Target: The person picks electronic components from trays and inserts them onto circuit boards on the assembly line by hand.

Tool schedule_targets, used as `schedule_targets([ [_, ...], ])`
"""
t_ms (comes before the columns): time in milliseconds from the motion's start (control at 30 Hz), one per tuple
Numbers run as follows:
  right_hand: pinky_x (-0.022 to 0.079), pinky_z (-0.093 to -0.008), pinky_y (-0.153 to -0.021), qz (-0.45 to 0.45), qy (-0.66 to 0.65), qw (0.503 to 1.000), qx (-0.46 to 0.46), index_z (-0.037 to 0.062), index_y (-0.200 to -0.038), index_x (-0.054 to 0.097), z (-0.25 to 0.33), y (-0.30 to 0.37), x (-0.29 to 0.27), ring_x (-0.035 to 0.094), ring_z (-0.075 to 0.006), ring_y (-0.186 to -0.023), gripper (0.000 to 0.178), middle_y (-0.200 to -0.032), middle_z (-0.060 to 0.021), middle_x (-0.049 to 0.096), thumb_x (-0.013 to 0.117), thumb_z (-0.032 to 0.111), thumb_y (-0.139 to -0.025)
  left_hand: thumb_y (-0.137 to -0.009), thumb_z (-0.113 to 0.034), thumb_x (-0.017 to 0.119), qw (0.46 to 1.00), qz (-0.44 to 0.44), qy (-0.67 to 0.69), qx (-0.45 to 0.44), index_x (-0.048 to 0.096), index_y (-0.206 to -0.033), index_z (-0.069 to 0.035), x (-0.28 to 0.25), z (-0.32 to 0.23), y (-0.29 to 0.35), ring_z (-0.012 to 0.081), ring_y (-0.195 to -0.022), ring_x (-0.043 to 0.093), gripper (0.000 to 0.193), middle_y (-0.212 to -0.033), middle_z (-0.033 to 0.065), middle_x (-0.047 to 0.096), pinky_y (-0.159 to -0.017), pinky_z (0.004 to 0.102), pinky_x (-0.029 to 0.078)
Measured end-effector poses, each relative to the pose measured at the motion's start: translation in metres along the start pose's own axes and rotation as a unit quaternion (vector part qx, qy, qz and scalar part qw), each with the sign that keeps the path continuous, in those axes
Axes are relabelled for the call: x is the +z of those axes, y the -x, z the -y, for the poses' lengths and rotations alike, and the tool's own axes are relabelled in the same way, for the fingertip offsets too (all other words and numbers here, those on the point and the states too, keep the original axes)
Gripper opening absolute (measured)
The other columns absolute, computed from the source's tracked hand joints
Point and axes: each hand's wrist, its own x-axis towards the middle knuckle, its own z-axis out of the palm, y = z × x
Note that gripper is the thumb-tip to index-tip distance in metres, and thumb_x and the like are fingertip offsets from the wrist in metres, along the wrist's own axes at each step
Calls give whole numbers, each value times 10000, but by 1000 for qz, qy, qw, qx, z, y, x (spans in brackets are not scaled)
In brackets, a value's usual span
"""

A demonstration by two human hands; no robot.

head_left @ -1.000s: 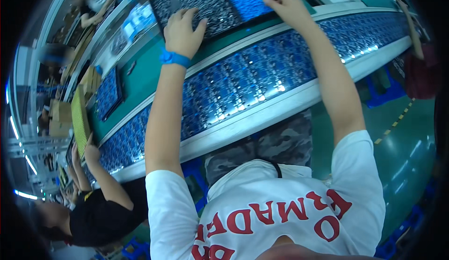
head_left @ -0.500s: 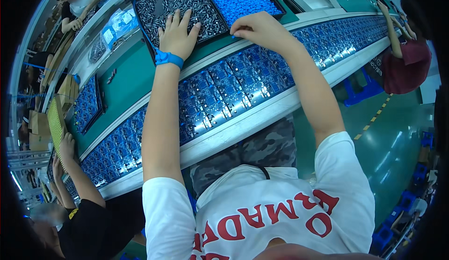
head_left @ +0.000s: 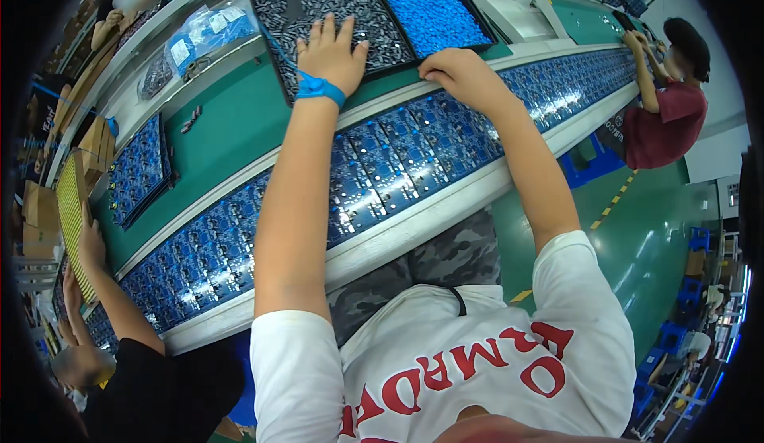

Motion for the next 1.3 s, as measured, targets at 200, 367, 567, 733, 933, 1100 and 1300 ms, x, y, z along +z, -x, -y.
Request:
schedule_targets([
  [200, 519, -396, -835, -15, 17, 999, -30, 13, -982, 668, 1, 1, 15, 655, -322, -940, 112, -979, -145, 681, 632, 37, -879, -942, -417, 592, 998, -7, 57, -25, 553, -1403, -177, -22, 0, 9, 387, -1395, 433, 521, -1498, 155, 483, -1154, 591, 310],
  [367, 517, -372, -827, -29, 25, 999, 16, -12, -980, 650, -12, 20, -4, 666, -331, -914, 89, -965, -162, 686, 630, -2, -893, -949, -374, 559, 991, -26, 126, -46, 538, -1404, -90, -12, -33, 2, 380, -1444, 356, 537, -1523, 207, 430, -1181, 568, 233],
  [567, 508, -345, -806, -27, 10, 999, 15, -22, -989, 639, -31, 14, 13, 662, -293, -886, 81, -940, -158, 673, 622, 3, -914, -994, -421, 473, 990, 30, 117, -72, 414, -1528, -106, -1, -21, 3, 358, -1524, 199, 623, -1625, 184, 290, -1223, 547, 112],
  [733, 485, -303, -871, -28, -42, 992, 114, -12, -1044, 646, -79, 31, 2, 646, -205, -937, 103, -996, -104, 688, 610, 51, -972, -1037, -456, 399, 988, 88, 95, -81, 300, -1593, -142, 4, -28, -3, 352, -1547, 116, 646, -1668, 150, 195, -1225, 574, 50],
  [933, 444, -286, -993, -190, -120, 966, 128, 1, -1120, 650, -139, 44, -23, 613, -154, -1081, 164, -1168, -60, 682, 577, 116, -1029, -1019, -436, 426, 994, 65, 58, -67, 336, -1573, -116, 19, -34, -9, 373, -1537, 142, 646, -1653, 165, 228, -1223, 585, 51],
  [1100, 447, -312, -1028, -297, -42, 945, 127, -11, -1213, 632, -141, 23, -23, 606, -176, -1146, 244, -1246, -86, 658, 569, 148, -1039, -1023, -435, 413, 993, 56, 71, -72, 335, -1572, -103, 26, -33, -12, 376, -1538, 136, 646, -1654, 166, 226, -1220, 597, 42],
  [1300, 459, -315, -1024, -298, -63, 949, 82, 2, -1211, 616, -65, -26, -21, 614, -186, -1128, 225, -1209, -84, 657, 545, 139, -1047, -1013, -451, 432, 993, 67, 76, -68, 341, -1572, -120, 13, -41, -12, 360, -1542, 138, 656, -1656, 161, 228, -1217, 607, 32],
])
